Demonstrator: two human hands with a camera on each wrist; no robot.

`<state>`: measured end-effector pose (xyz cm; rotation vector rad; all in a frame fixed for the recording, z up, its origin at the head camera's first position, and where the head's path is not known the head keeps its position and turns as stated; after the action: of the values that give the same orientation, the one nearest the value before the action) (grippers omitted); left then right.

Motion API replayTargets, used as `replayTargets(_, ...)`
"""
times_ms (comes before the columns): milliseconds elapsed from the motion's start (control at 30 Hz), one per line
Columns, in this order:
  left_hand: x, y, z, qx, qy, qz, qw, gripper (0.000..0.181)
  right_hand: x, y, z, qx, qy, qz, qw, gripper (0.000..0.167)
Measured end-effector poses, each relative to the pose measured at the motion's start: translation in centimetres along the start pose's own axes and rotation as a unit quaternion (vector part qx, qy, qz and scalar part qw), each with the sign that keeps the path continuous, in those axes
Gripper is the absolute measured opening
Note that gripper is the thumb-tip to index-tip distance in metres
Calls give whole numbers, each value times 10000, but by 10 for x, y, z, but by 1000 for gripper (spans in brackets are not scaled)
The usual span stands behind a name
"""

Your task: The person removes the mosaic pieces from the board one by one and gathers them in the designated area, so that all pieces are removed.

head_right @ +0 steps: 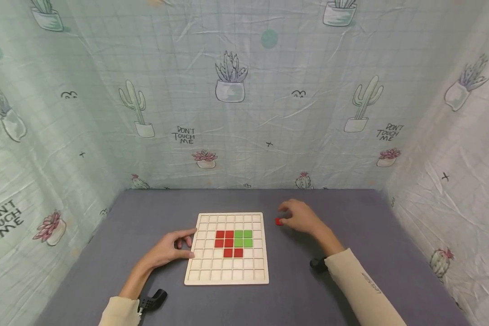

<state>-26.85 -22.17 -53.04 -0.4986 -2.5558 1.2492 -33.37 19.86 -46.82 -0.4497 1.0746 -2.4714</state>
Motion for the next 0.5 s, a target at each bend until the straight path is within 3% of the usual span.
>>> replayTargets(500,-1,1,2,-113,96,-70,9999,77,35,54,47,403,-419,614,9964,30)
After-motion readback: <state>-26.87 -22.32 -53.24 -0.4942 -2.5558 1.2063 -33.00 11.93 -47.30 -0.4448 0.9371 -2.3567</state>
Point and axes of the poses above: each hand's wrist, its own x-axis towards the middle knuckle, its own y-axis out of the palm, z = x × y, the point moved 4 cm from there along x, towards the middle knuckle, and after that the axes turned 14 degrees about x, right-handed, at the moved point
